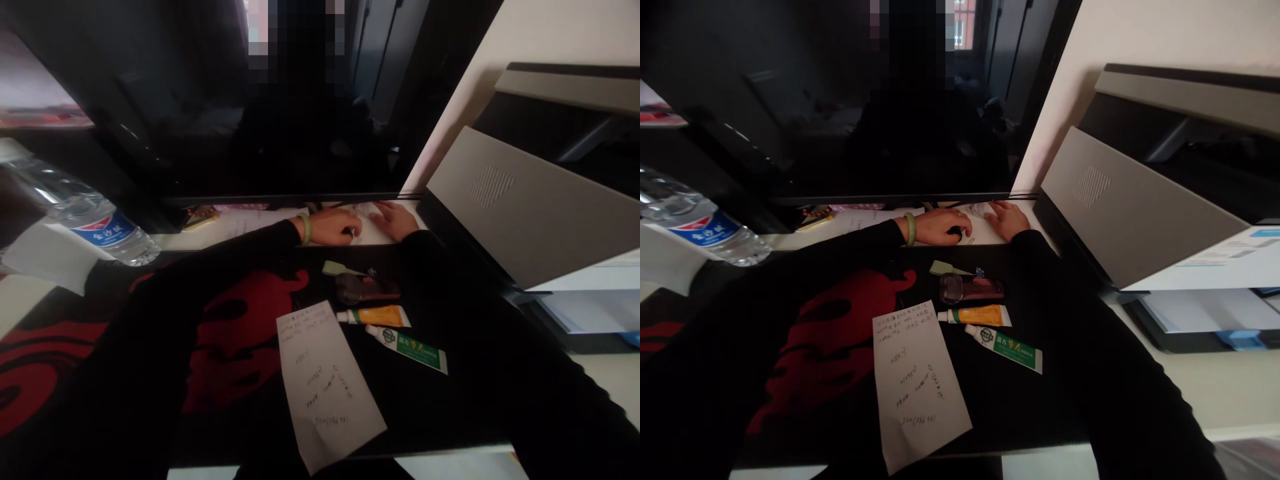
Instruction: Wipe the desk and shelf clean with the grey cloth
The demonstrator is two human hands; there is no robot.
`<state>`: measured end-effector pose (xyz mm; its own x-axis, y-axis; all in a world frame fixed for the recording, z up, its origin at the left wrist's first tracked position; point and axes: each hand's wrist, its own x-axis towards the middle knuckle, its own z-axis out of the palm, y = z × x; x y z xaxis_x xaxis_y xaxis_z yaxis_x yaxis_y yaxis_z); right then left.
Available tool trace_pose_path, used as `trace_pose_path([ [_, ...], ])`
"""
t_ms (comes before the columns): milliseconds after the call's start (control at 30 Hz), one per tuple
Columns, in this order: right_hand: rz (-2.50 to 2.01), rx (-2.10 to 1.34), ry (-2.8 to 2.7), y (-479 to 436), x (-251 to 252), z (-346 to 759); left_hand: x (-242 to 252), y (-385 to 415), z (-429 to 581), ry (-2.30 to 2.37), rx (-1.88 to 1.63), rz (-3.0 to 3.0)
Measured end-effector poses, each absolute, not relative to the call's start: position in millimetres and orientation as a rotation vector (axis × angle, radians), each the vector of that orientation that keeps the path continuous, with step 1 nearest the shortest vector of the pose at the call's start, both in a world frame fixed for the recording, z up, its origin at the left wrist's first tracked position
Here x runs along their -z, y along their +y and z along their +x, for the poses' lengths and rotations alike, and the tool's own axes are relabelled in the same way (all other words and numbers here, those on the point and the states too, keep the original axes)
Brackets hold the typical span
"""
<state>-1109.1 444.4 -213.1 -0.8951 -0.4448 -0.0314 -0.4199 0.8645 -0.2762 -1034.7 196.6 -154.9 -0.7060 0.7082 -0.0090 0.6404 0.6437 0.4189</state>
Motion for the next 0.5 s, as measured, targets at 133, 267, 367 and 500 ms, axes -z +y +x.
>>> trace_pose_path([
  [133,-0.619,0.390,2.966,441.5,211.6,-1101.8,143.3,190.2,-1028.8,2.618,-0.585,0.904],
  [267,-0.591,0.371,2.986,437.0,207.7,-1094.4,145.6,214.0,-1025.5,2.766,-0.379,0.670],
  [367,-0.586,0.356,2.992,434.2,204.9,-1089.6,148.1,239.0,-1024.9,2.774,-0.305,0.551],
  [500,-0.587,0.352,3.005,431.9,203.0,-1085.9,143.4,261.8,-1025.3,2.760,-0.218,0.503],
])
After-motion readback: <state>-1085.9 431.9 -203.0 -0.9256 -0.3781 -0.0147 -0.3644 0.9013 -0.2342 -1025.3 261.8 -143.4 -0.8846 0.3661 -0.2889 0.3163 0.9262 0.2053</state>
